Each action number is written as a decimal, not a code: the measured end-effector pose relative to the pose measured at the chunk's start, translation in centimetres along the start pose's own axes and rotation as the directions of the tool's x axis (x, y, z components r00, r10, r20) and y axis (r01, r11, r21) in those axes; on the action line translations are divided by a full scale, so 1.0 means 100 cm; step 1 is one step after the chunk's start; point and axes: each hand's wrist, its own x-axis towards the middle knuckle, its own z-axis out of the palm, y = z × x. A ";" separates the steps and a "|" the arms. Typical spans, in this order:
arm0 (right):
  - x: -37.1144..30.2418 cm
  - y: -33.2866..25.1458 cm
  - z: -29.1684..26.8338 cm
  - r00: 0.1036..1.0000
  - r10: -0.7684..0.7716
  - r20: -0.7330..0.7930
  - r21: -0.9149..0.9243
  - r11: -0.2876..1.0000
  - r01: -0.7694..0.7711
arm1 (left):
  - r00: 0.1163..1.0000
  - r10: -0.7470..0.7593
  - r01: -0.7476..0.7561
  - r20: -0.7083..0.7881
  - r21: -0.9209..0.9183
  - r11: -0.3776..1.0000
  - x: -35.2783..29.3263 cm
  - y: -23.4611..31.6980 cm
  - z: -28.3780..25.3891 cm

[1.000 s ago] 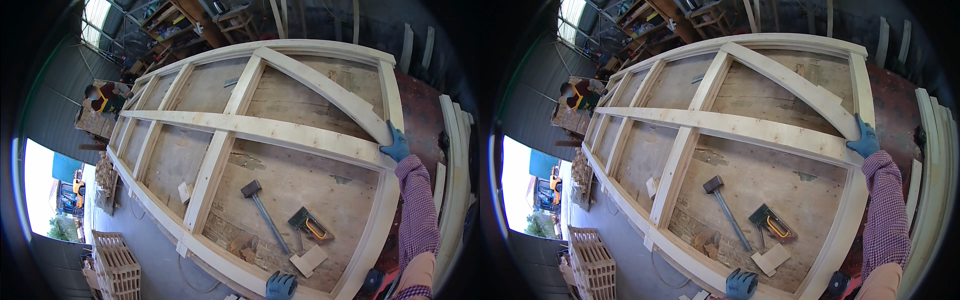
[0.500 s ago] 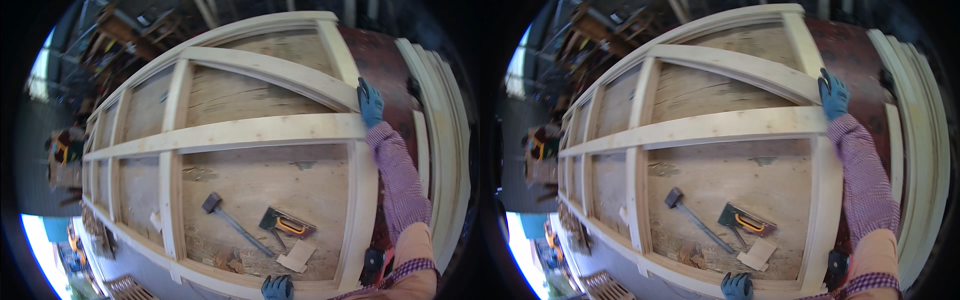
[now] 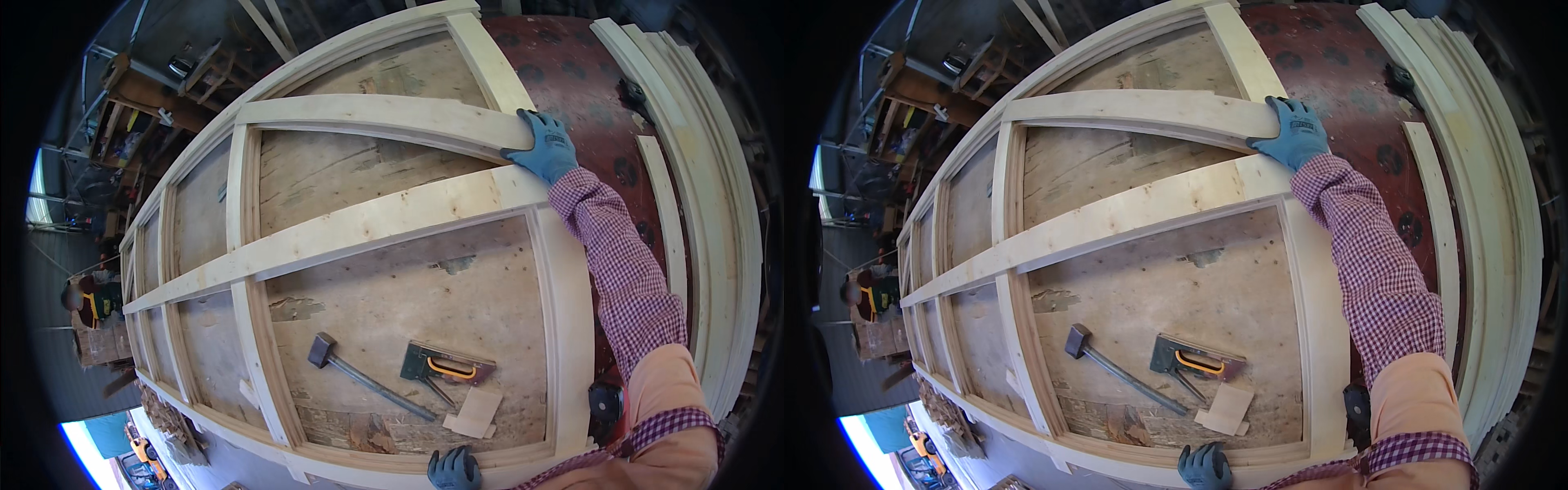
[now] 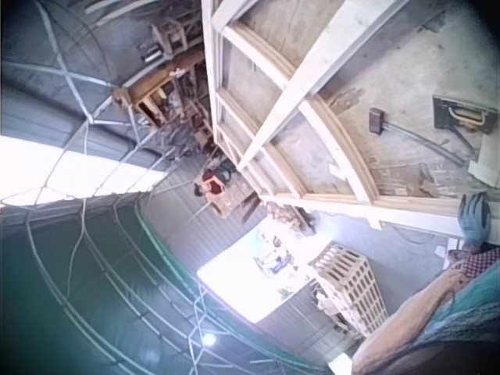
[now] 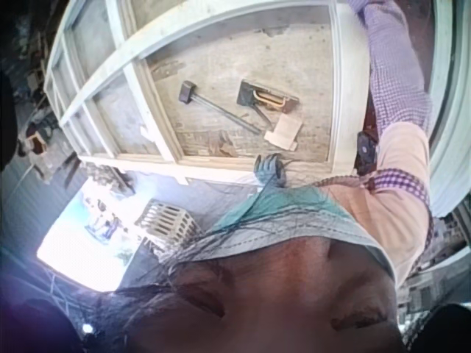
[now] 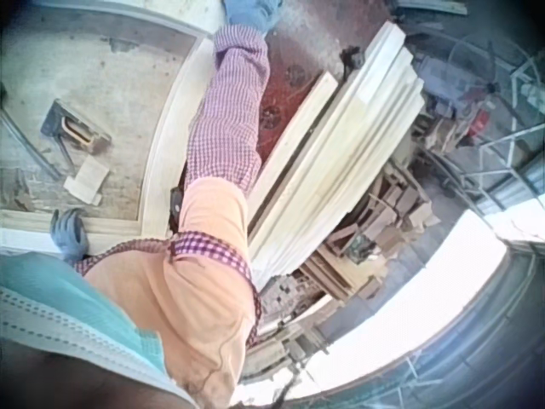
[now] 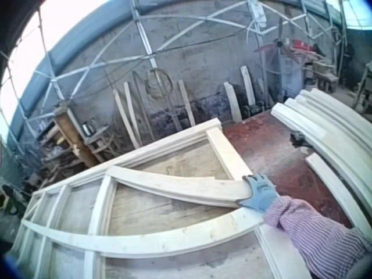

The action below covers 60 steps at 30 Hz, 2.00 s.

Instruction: The person assembles a wooden frame by positioning planks and small blocks on a workbench, then uses a red nail gun to fasten them together. The person repeatedly aligns pieces and drives nails to secure joints, building a grid-like structure.

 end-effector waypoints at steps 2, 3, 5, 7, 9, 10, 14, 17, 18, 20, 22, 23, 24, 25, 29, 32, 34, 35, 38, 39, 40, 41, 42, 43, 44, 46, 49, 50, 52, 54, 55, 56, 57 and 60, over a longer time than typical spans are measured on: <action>0.001 0.005 -0.002 1.000 0.021 0.003 0.064 0.998 -0.021 | 1.000 0.004 -0.004 -0.010 0.012 1.000 -0.002 -0.001 0.004; 0.004 0.007 -0.004 0.999 0.028 0.017 0.097 0.995 -0.029 | 1.000 -0.003 0.003 -0.018 0.014 1.000 -0.002 0.000 0.005; 0.005 0.012 -0.003 1.000 0.007 0.016 0.151 0.988 -0.009 | 0.999 -0.018 0.018 -0.031 0.008 1.000 0.003 0.004 0.003; 0.006 0.008 0.007 0.997 -0.071 -0.011 0.207 0.976 0.071 | 0.999 -0.036 0.036 -0.004 0.017 0.999 -0.001 0.006 0.002; 0.008 0.018 0.013 0.975 -0.178 -0.136 0.112 0.975 0.194 | 1.000 -0.023 0.023 -0.006 0.000 1.000 0.001 0.002 0.002; 0.011 0.030 0.014 0.956 -0.218 -0.194 0.109 0.964 0.242 | 1.000 -0.003 0.002 -0.019 -0.012 1.000 0.004 -0.002 0.000; 0.011 0.032 0.018 0.959 -0.225 -0.170 0.139 0.958 0.249 | 0.995 -0.025 0.027 -0.095 0.025 0.999 0.001 0.000 -0.004; 0.011 0.035 0.014 0.969 -0.219 -0.118 0.169 0.957 0.237 | 0.995 -0.021 0.024 -0.097 0.025 0.999 -0.007 -0.006 0.005; 0.011 0.035 0.016 0.968 -0.227 -0.105 0.189 0.951 0.244 | 0.995 -0.024 0.026 -0.093 0.026 0.999 -0.011 -0.009 0.010; 0.014 0.036 0.018 0.968 -0.238 -0.080 0.218 0.943 0.250 | 0.995 -0.012 0.014 -0.096 0.012 1.000 -0.010 -0.008 0.009; 0.014 0.038 0.018 0.969 -0.237 -0.067 0.228 0.942 0.246 | 0.994 -0.011 0.011 -0.106 0.004 1.000 -0.008 -0.005 0.008; 0.015 0.039 0.018 0.971 -0.233 -0.059 0.234 0.942 0.240 | 0.993 -0.017 0.017 -0.115 0.001 1.000 -0.006 -0.003 0.007; 0.017 0.038 0.018 0.968 -0.241 -0.073 0.226 0.941 0.251 | 0.992 -0.023 0.023 -0.123 -0.001 1.000 -0.005 -0.002 0.006; 0.018 0.039 0.019 0.968 -0.239 -0.077 0.198 0.948 0.250 | 0.993 -0.024 0.023 -0.118 -0.006 1.000 -0.003 -0.001 0.005; 0.018 0.032 0.022 0.957 -0.270 -0.104 -0.002 0.962 0.272 | 0.994 -0.025 0.024 -0.110 -0.008 1.000 -0.001 0.000 0.005; 0.016 0.025 0.020 0.949 -0.299 -0.099 -0.101 0.952 0.289 | 0.992 -0.023 0.024 -0.120 0.004 1.000 -0.001 0.002 0.004; 0.015 0.025 0.019 0.952 -0.292 -0.091 -0.087 0.955 0.285 | 0.992 -0.024 0.025 -0.123 0.008 1.000 -0.001 0.002 0.004; 0.016 0.025 0.018 0.956 -0.280 -0.089 -0.060 0.959 0.276 | 0.992 -0.024 0.025 -0.122 0.008 1.000 -0.001 0.002 0.004; 0.013 0.023 0.016 0.958 -0.276 -0.081 -0.026 0.961 0.275 | 0.991 -0.039 0.040 -0.128 0.008 0.999 -0.004 0.001 0.006; 0.011 0.021 0.016 0.957 -0.278 -0.078 -0.022 0.960 0.277 | 0.990 -0.045 0.046 -0.131 0.009 0.999 -0.006 0.001 0.007; 0.010 0.019 0.014 0.952 -0.298 -0.068 -0.028 0.954 0.297 | 0.991 -0.042 0.043 -0.130 0.005 0.999 -0.006 0.001 0.007; 0.008 0.016 0.013 0.947 -0.317 -0.058 -0.032 0.949 0.315 | 0.991 -0.039 0.039 -0.129 0.002 0.999 -0.007 0.000 0.006; 0.006 0.013 0.013 0.942 -0.333 -0.048 -0.036 0.943 0.332 | 0.991 -0.034 0.034 -0.127 -0.001 0.999 -0.007 -0.001 0.005; 0.005 0.011 0.010 0.948 -0.316 -0.049 -0.041 0.949 0.314 | 0.991 -0.032 0.033 -0.133 0.004 0.999 -0.007 -0.002 0.004; 0.004 0.009 0.008 0.954 -0.296 -0.051 -0.046 0.955 0.294 | 0.990 -0.028 0.029 -0.139 0.011 1.000 -0.006 -0.002 0.004; 0.005 0.013 0.005 0.955 -0.277 -0.109 -0.036 0.961 0.275 | 0.991 -0.006 0.008 -0.134 0.013 1.000 0.000 -0.005 -0.001; 0.007 0.011 0.010 0.940 -0.321 -0.118 0.011 0.946 0.324 | 0.997 -0.022 0.022 -0.069 0.001 1.000 -0.001 -0.002 -0.004; 0.008 0.013 0.011 0.927 -0.347 -0.145 0.004 0.936 0.351 | 0.999 -0.036 0.036 -0.033 -0.002 0.999 -0.005 -0.003 0.000; 0.005 0.018 0.004 0.915 -0.354 -0.192 -0.036 0.934 0.354 | 0.998 -0.055 0.056 0.030 -0.010 0.998 0.004 0.002 -0.002; 0.011 0.018 0.011 0.908 -0.344 -0.241 0.007 0.934 0.356 | 0.999 -0.017 0.019 0.030 -0.057 0.998 0.014 0.006 -0.006; 0.012 0.019 0.022 0.905 -0.339 -0.257 0.073 0.927 0.368 | 0.999 -0.014 0.017 0.037 -0.071 0.997 0.011 0.006 -0.010; 0.013 0.017 0.018 0.917 -0.304 -0.256 0.172 0.920 0.353 | 0.985 -0.086 0.095 0.152 -0.056 0.994 0.002 0.006 -0.009; 0.015 0.017 0.019 0.928 -0.273 -0.254 0.281 0.897 0.341 | 0.981 -0.071 0.081 0.182 -0.052 0.995 -0.007 0.003 -0.005; 0.029 0.050 0.032 0.872 0.059 -0.486 0.562 0.785 0.260 | 0.992 -0.012 0.020 0.124 -0.062 0.998 -0.009 -0.004 0.004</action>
